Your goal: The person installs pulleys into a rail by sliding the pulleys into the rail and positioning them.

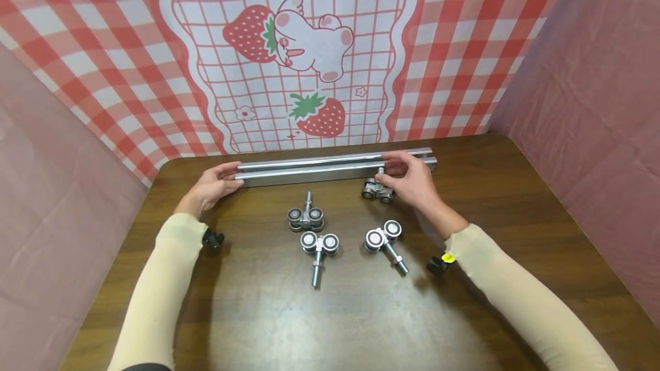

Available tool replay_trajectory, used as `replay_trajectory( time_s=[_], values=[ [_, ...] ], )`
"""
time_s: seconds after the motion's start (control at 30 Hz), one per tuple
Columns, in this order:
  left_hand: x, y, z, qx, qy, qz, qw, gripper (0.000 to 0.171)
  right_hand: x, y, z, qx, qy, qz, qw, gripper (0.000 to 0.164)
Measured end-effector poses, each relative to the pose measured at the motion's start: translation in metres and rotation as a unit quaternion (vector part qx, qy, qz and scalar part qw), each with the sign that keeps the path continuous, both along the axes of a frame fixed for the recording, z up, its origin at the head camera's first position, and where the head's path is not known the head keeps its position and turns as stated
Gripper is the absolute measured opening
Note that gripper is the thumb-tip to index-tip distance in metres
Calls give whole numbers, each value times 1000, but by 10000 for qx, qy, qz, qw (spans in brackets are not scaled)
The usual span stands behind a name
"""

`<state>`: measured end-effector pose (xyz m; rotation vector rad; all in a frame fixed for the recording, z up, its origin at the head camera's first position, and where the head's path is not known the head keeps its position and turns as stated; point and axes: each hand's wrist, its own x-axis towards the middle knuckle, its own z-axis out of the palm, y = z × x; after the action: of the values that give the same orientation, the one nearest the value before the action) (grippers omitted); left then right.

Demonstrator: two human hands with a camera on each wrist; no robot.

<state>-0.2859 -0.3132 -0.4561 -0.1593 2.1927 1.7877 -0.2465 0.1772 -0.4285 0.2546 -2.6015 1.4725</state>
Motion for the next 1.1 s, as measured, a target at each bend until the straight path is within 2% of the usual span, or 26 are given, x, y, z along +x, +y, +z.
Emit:
replay_trajectory(
  time_s=[0.17, 0.47, 1.1],
  values=[
    [2, 1, 0, 1, 20, -17, 10000, 77, 1, -4, -8, -130, 50, -158, 9998, 43],
    [1, 0, -1, -19, 17, 9, 10000, 78, 1, -7, -11, 35, 198, -292, 9994, 26],
    [1, 2, 2, 64, 17, 6, 10000, 78, 3, -14, -11, 60, 635, -530, 9966, 19]
  ],
)
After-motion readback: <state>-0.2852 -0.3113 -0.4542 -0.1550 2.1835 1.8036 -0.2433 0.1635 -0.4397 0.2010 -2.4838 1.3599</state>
